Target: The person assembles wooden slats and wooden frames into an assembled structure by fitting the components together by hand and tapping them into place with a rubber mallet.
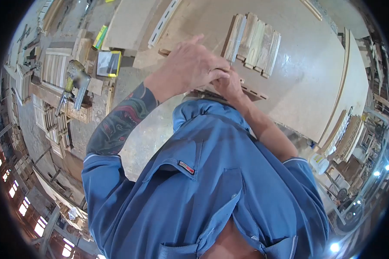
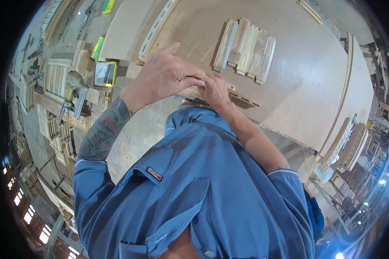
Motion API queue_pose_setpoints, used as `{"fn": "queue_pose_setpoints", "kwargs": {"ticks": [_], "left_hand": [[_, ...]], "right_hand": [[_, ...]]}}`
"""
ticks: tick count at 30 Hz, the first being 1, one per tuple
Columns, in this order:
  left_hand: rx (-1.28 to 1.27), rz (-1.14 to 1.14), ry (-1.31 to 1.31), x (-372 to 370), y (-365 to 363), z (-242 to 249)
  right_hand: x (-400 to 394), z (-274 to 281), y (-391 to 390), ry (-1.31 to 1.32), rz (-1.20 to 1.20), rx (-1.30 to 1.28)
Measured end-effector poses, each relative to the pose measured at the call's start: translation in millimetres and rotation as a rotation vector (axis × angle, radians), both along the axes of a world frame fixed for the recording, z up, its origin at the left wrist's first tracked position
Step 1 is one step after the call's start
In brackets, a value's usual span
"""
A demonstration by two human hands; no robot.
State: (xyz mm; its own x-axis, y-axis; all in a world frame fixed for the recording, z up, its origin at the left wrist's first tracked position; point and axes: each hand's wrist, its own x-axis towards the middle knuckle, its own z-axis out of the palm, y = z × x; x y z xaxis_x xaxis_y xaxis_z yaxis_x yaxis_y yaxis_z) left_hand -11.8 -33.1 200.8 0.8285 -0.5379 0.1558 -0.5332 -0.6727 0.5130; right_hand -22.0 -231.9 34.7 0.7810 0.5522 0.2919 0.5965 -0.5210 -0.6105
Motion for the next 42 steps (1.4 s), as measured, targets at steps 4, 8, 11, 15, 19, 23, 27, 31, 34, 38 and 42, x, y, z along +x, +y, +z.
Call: {"fn": "queue_pose_setpoints", "kwargs": {"ticks": [4,8,11,15,19,23,27,31,34,38,42], "left_hand": [[0.031,-0.019,0.119,-1.5,0.3,10.0],[0.130,0.004,0.115,-2.4,-4.4,8.1],[0.119,0.033,0.174,-5.8,-3.1,8.8],[0.080,0.018,0.156,-5.9,-0.8,11.0],[0.092,0.172,0.041,-17.1,2.4,19.9],[0.024,0.224,0.055,-19.8,2.7,16.0],[-0.012,0.168,0.020,-21.3,8.6,7.8],[0.033,0.170,-0.040,-23.9,11.8,-0.8],[0.026,0.131,-0.096,-23.6,9.7,0.2],[0.024,0.137,-0.044,-24.7,8.9,7.6],[0.037,0.177,-0.008,-24.3,6.8,16.5]], "right_hand": [[-2.9,-7.0,2.7,-0.044,-0.051,0.067],[-0.7,-3.4,0.2,-0.024,-0.046,-0.019],[-0.5,-4.3,-0.4,0.056,-0.022,-0.067],[29.6,22.0,-23.9,0.252,0.145,-0.324],[74.6,7.7,-51.2,0.441,-0.132,-0.318],[83.8,0.7,-31.7,0.204,-0.347,-0.501],[62.9,-56.4,-8.8,0.041,-0.359,-0.612],[61.9,-56.6,-7.3,0.032,-0.345,-0.509],[93.8,-32.2,-16.7,0.178,-0.357,-0.425],[177.7,-5.6,-35.6,0.364,-0.531,-0.311],[271.7,-34.3,-52.1,0.423,-0.699,-0.230]]}}
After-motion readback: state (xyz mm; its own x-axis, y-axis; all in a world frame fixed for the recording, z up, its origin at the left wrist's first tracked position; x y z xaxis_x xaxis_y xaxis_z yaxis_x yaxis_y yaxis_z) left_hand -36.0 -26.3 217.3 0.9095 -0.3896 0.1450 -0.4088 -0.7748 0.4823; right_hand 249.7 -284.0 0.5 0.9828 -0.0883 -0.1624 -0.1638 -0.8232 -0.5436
